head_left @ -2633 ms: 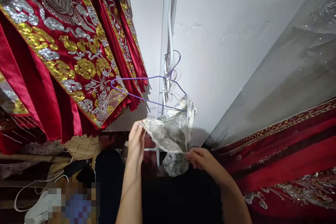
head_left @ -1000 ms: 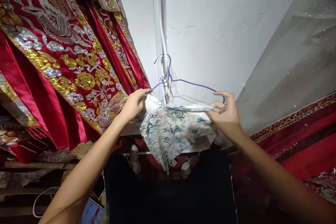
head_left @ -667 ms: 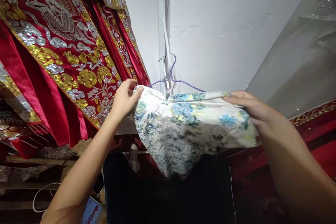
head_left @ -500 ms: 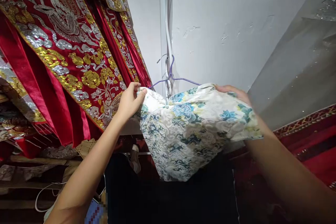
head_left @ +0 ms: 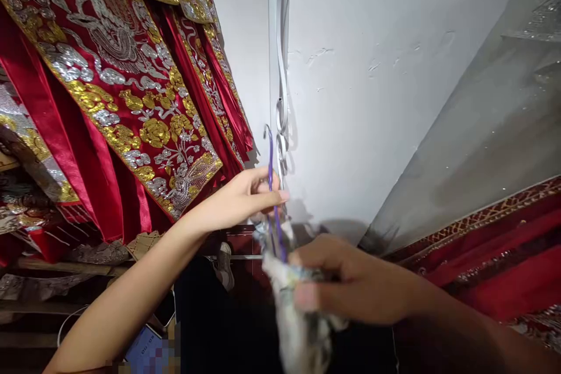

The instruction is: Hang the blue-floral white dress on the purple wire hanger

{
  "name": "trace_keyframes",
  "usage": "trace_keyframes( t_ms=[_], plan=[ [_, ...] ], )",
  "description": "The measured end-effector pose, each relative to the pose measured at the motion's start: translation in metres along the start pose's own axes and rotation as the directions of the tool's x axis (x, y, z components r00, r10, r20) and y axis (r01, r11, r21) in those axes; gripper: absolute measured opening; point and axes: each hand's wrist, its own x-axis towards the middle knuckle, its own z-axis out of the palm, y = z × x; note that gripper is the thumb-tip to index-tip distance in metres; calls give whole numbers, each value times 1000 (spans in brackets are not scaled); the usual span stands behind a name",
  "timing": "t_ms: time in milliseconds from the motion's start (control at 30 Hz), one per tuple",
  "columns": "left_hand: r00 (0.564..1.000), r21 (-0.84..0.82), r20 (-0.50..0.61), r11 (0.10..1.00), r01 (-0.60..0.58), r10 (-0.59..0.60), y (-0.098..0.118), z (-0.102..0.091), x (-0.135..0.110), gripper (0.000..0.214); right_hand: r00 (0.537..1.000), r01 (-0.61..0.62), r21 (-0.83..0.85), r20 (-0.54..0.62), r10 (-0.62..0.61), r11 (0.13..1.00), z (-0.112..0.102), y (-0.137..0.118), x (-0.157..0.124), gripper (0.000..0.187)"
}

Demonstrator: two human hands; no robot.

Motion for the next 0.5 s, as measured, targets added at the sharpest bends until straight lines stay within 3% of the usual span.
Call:
trace_keyframes(
  t_ms=[33,100,167,233,300,400,500],
  plan=[
    [999,5,21,999,36,-36,0,2,-4,34,999,35,-38,-4,-35,999,2,-3,6,13],
    [995,15,65,998,68,-69,-2,1,-14,47,987,52,-130,-145,-71,990,0,2,16,13],
    [997,-43,76,998,38,-34,-5,-3,-26,55,958,24,-242,-273,-92,970,-5,21,24,47],
    [998,-169,50,985,-34,43,-8,-4,-35,58,945,-18,-410,-304,-118,912,-7,46,28,90],
    [994,-304,6,947,-103,110,-8,-4,-38,60,934,-39,-576,-311,-174,817,-4,68,31,111],
    [989,-419,-75,896,-147,127,-5,-8,-32,59,887,-61,-708,-362,-287,704,-1,85,37,102],
    [970,-362,-229,918,-162,81,-10,-30,-19,51,879,-85,-740,-371,-299,668,-16,90,41,92]
  ],
)
